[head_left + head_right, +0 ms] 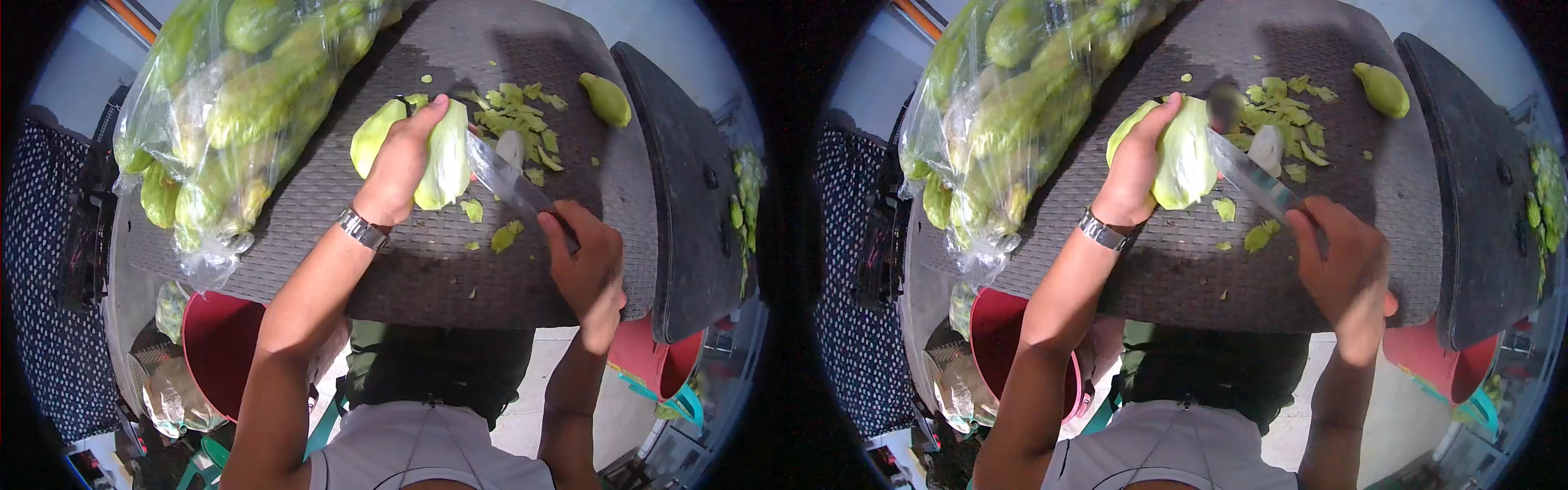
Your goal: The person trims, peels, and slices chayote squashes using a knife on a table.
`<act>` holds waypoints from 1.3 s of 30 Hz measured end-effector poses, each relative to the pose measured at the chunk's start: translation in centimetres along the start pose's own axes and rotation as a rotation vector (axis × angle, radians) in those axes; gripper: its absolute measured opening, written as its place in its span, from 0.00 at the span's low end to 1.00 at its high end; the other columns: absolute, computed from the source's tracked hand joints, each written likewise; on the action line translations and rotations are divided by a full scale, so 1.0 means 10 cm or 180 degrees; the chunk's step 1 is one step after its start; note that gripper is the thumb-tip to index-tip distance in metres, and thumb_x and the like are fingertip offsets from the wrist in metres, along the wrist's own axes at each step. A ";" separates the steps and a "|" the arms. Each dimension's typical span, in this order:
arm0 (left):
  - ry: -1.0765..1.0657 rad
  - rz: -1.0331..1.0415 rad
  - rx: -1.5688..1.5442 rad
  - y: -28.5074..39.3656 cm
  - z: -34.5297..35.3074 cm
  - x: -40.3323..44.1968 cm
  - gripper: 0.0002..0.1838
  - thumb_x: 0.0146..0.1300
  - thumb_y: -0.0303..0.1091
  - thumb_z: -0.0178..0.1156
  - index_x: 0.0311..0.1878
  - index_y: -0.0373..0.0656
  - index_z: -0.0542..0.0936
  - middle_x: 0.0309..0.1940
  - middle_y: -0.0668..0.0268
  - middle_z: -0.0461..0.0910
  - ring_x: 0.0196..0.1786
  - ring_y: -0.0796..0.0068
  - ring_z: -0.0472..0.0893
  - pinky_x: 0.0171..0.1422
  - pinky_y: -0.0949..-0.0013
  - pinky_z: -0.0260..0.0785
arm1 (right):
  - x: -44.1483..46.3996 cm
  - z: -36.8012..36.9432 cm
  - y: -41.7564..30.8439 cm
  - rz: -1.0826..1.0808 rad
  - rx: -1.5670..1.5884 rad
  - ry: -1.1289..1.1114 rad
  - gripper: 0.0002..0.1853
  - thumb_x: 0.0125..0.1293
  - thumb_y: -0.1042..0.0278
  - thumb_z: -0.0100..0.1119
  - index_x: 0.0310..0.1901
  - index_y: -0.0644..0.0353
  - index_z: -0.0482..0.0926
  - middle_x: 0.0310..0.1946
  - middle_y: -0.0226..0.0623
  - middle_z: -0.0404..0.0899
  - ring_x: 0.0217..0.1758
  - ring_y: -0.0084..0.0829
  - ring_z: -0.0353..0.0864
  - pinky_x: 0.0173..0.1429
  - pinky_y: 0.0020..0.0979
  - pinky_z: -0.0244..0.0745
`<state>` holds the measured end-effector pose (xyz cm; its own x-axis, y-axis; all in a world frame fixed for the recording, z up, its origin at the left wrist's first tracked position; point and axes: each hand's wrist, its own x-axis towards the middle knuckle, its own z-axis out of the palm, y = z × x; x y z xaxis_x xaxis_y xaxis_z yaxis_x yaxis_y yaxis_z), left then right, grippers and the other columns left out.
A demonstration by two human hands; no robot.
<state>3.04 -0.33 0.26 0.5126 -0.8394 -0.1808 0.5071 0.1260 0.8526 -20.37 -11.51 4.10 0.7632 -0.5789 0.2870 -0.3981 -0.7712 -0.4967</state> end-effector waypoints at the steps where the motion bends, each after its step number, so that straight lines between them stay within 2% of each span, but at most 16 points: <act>1: 0.0017 0.0041 0.0168 -0.01 -0.01 0.01 0.28 0.83 0.52 0.49 0.52 0.32 0.83 0.42 0.56 0.88 0.41 0.63 0.90 0.47 0.60 0.85 | -0.01 0.00 0.00 0.0002 0.0002 0.0021 0.07 0.69 0.67 0.70 0.44 0.61 0.86 0.36 0.47 0.88 0.37 0.51 0.89 0.40 0.42 0.81; 4: 0.0174 0.0326 0.0523 -0.02 0.04 -0.01 0.28 0.83 0.53 0.49 0.51 0.32 0.84 0.41 0.58 0.88 0.42 0.66 0.89 0.48 0.65 0.84 | -0.06 -0.01 -0.03 0.0034 0.0048 0.0062 0.07 0.69 0.68 0.70 0.45 0.60 0.86 0.37 0.47 0.89 0.39 0.51 0.90 0.41 0.42 0.82; 12: 0.0050 0.0226 0.0130 -0.04 0.02 0.01 0.29 0.82 0.55 0.49 0.54 0.33 0.81 0.41 0.53 0.88 0.41 0.61 0.89 0.49 0.59 0.84 | -0.17 0.07 -0.15 0.0098 0.0207 0.0057 0.07 0.68 0.67 0.71 0.45 0.58 0.87 0.37 0.47 0.88 0.38 0.51 0.89 0.40 0.41 0.82; 16: -0.0008 0.0117 -0.0057 0.00 0.02 -0.01 0.30 0.80 0.58 0.51 0.54 0.34 0.80 0.42 0.52 0.87 0.40 0.58 0.89 0.50 0.58 0.84 | -0.17 0.06 -0.10 -0.0165 -0.0060 -0.0047 0.06 0.68 0.67 0.71 0.44 0.57 0.87 0.35 0.45 0.86 0.34 0.51 0.88 0.36 0.42 0.80; 18: 0.0216 0.0462 0.0041 0.01 0.04 -0.02 0.30 0.80 0.59 0.51 0.54 0.34 0.80 0.42 0.53 0.87 0.40 0.59 0.89 0.50 0.58 0.84 | -0.14 -0.03 -0.05 -0.0373 -0.0292 -0.0263 0.06 0.68 0.68 0.71 0.43 0.57 0.86 0.33 0.45 0.86 0.33 0.51 0.87 0.35 0.43 0.78; 21: 0.0526 0.1125 0.0201 0.03 0.05 0.00 0.26 0.81 0.54 0.54 0.53 0.34 0.79 0.43 0.54 0.86 0.43 0.62 0.88 0.52 0.60 0.83 | -0.12 -0.07 0.05 -0.0538 -0.0008 -0.0015 0.06 0.68 0.69 0.71 0.43 0.57 0.86 0.32 0.44 0.85 0.32 0.51 0.86 0.34 0.43 0.77; 23: 0.0702 0.1594 0.0451 0.02 0.05 0.03 0.23 0.80 0.51 0.56 0.53 0.34 0.79 0.45 0.55 0.85 0.46 0.64 0.87 0.53 0.59 0.83 | -0.10 -0.05 0.02 -0.0278 -0.0032 0.0172 0.06 0.68 0.69 0.71 0.43 0.58 0.86 0.32 0.44 0.85 0.32 0.51 0.86 0.34 0.42 0.77; 27: 0.0668 0.1802 0.0447 0.03 0.07 0.00 0.21 0.80 0.46 0.58 0.55 0.33 0.79 0.52 0.56 0.83 0.52 0.65 0.85 0.57 0.58 0.82 | -0.11 0.04 0.00 0.0011 0.0231 0.0228 0.06 0.68 0.68 0.72 0.44 0.58 0.86 0.32 0.43 0.85 0.33 0.50 0.86 0.35 0.41 0.77; 30: 0.0514 0.2016 0.1185 0.01 0.03 -0.02 0.23 0.80 0.48 0.56 0.57 0.32 0.79 0.53 0.54 0.83 0.52 0.64 0.85 0.58 0.57 0.82 | -0.12 0.17 -0.18 0.0102 0.0693 0.0324 0.07 0.68 0.68 0.72 0.44 0.57 0.86 0.34 0.42 0.86 0.35 0.49 0.87 0.37 0.41 0.79; 33: 0.0111 0.2018 0.0404 -0.01 0.04 0.00 0.25 0.81 0.50 0.54 0.57 0.31 0.79 0.54 0.53 0.82 0.53 0.63 0.85 0.59 0.56 0.82 | -0.13 0.20 -0.17 -0.0081 0.0449 -0.0020 0.06 0.69 0.67 0.71 0.44 0.57 0.86 0.36 0.43 0.88 0.36 0.50 0.88 0.38 0.42 0.80; 36: 0.0251 0.1919 0.0332 0.08 0.00 -0.02 0.31 0.81 0.57 0.50 0.57 0.32 0.79 0.49 0.51 0.85 0.51 0.59 0.87 0.59 0.56 0.82 | -0.14 0.13 -0.07 -0.0117 -0.0264 0.0228 0.06 0.69 0.68 0.70 0.44 0.57 0.86 0.36 0.43 0.88 0.35 0.50 0.88 0.38 0.41 0.79; 39: 0.0209 0.1542 -0.0155 0.10 -0.01 0.01 0.34 0.80 0.61 0.48 0.57 0.33 0.78 0.46 0.48 0.86 0.48 0.53 0.88 0.59 0.54 0.81 | -0.12 0.05 0.01 0.0348 -0.0085 0.0192 0.06 0.70 0.67 0.69 0.45 0.57 0.86 0.34 0.44 0.88 0.35 0.49 0.88 0.37 0.40 0.79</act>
<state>3.68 -0.25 1.04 0.7393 -0.6432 0.1991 0.2306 0.5197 0.8227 -21.11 -10.80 3.32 0.6828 -0.6741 0.2815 -0.4913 -0.7090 -0.5060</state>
